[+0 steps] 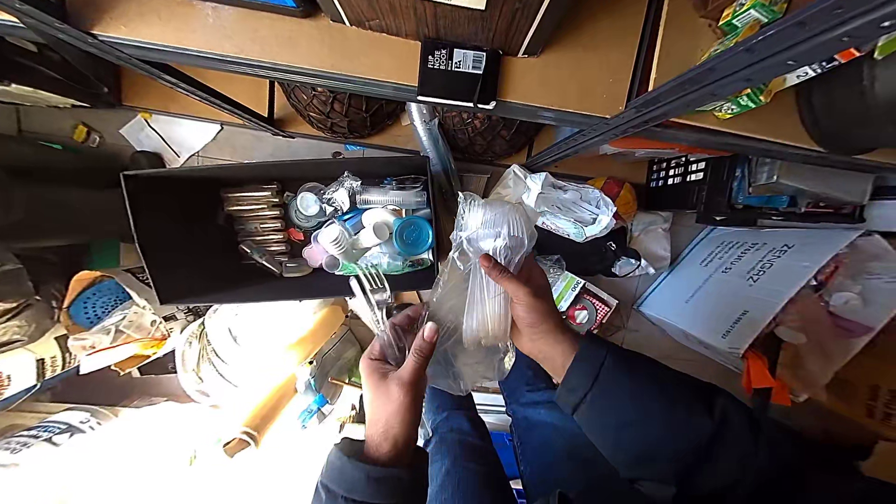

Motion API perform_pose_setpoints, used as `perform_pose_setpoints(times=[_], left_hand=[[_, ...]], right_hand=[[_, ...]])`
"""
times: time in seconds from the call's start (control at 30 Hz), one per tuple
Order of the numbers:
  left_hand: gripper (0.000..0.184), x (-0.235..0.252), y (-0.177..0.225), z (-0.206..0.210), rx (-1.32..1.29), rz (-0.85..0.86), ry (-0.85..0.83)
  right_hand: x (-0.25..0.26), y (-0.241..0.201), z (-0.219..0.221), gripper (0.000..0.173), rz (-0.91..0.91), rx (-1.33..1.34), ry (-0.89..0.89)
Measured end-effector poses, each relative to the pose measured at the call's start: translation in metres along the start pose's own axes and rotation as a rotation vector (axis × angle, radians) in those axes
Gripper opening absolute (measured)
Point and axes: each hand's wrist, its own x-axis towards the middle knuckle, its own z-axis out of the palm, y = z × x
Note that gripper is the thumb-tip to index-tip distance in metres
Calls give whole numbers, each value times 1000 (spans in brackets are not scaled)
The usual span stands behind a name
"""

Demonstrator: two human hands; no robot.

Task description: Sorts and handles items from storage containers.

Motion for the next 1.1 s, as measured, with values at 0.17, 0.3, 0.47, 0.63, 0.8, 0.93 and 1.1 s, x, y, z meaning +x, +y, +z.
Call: perform_pose_setpoints(times=[0.17, 0.3, 0.47, 0.63, 0.8, 0.93, 1.1], left_hand=[[27, -15, -13, -1, -6, 11, -53], [13, -17, -22, -7, 12, 254, -45], [11, -12, -35, -14, 45, 350, -2], [25, -4, -38, -18, 31, 206, 92], [39, 6, -6, -10, 30, 366, 76], [35, 13, 30, 15, 63, 431, -141], [11, 20, 38, 32, 51, 524, -13]], right_hand=[[3, -1, -5, 73, -186, 63, -79], [5, -1, -14, 62, -145, 188, -121], [13, -2, -31, 76, -61, 391, -255], [13, -14, -31, 66, -207, 325, -334], [9, -22, -26, 61, -341, 281, -427], [10, -23, -23, 77, -408, 176, -503], [3, -23, -20, 71, -397, 122, -431]])
